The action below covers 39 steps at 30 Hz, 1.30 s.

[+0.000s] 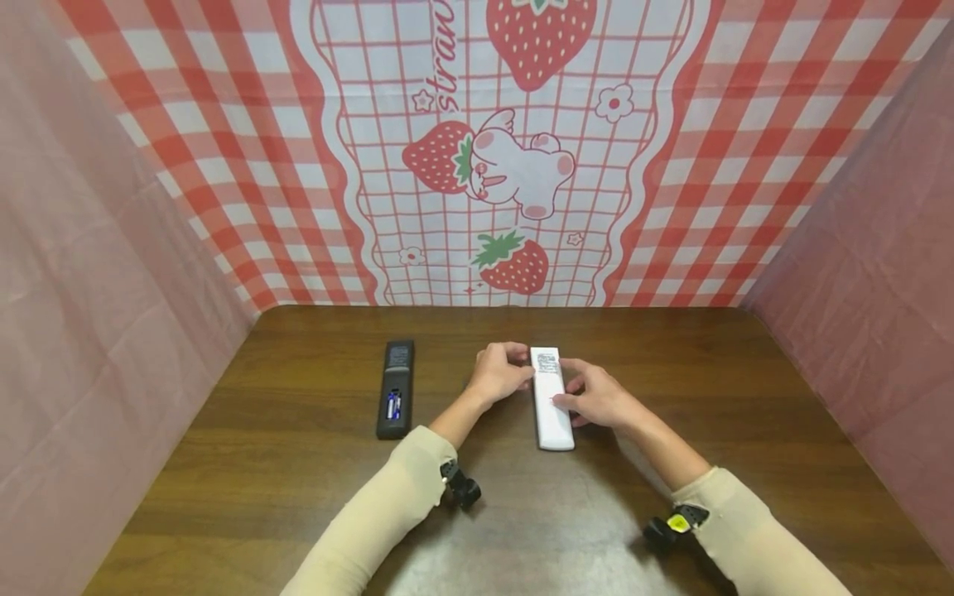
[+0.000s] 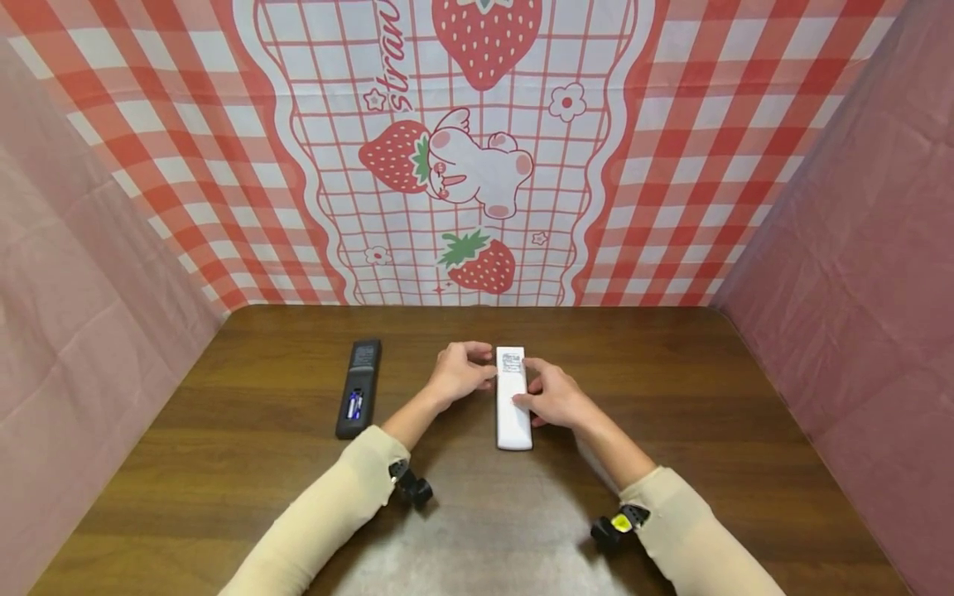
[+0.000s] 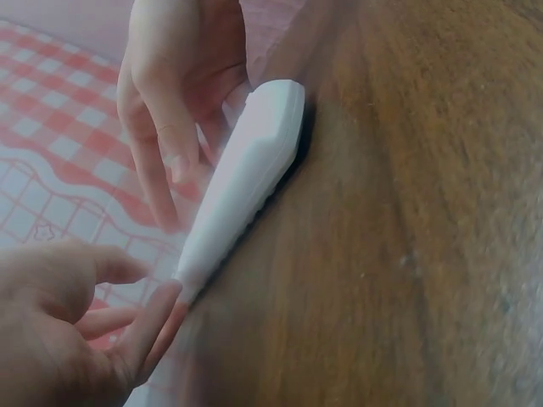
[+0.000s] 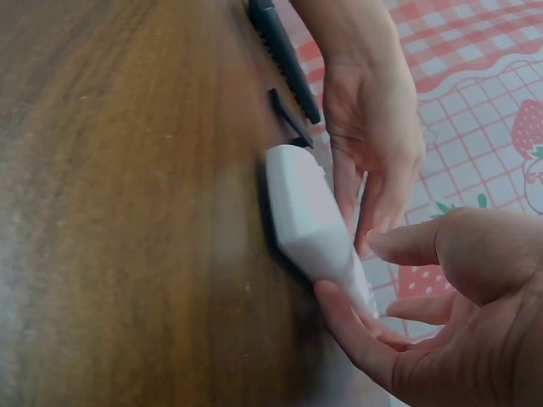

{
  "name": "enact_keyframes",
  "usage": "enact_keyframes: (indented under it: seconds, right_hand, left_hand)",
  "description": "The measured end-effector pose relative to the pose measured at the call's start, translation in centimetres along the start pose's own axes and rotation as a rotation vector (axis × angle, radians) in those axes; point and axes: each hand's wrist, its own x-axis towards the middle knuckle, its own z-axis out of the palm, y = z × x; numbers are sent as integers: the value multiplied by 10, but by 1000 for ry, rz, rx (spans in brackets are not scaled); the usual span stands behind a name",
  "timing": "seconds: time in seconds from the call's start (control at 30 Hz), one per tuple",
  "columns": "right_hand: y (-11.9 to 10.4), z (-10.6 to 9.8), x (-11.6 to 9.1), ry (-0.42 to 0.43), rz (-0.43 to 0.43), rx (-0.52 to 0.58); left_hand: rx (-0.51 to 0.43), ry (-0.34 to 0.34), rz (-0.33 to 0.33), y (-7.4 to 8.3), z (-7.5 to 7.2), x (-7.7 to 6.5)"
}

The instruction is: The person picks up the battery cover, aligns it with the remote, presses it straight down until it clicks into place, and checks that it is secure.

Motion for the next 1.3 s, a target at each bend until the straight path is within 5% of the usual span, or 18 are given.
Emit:
enact_keyframes:
  seconds: [0.27, 1.3]
  right_hand:
    - [-2, -6, 1, 25, -27, 12]
    - [-8, -11, 1, 40, -40, 5]
  left_hand:
    - [-33, -4, -1, 3, -10, -1]
    - [87, 67, 59, 3, -38, -5]
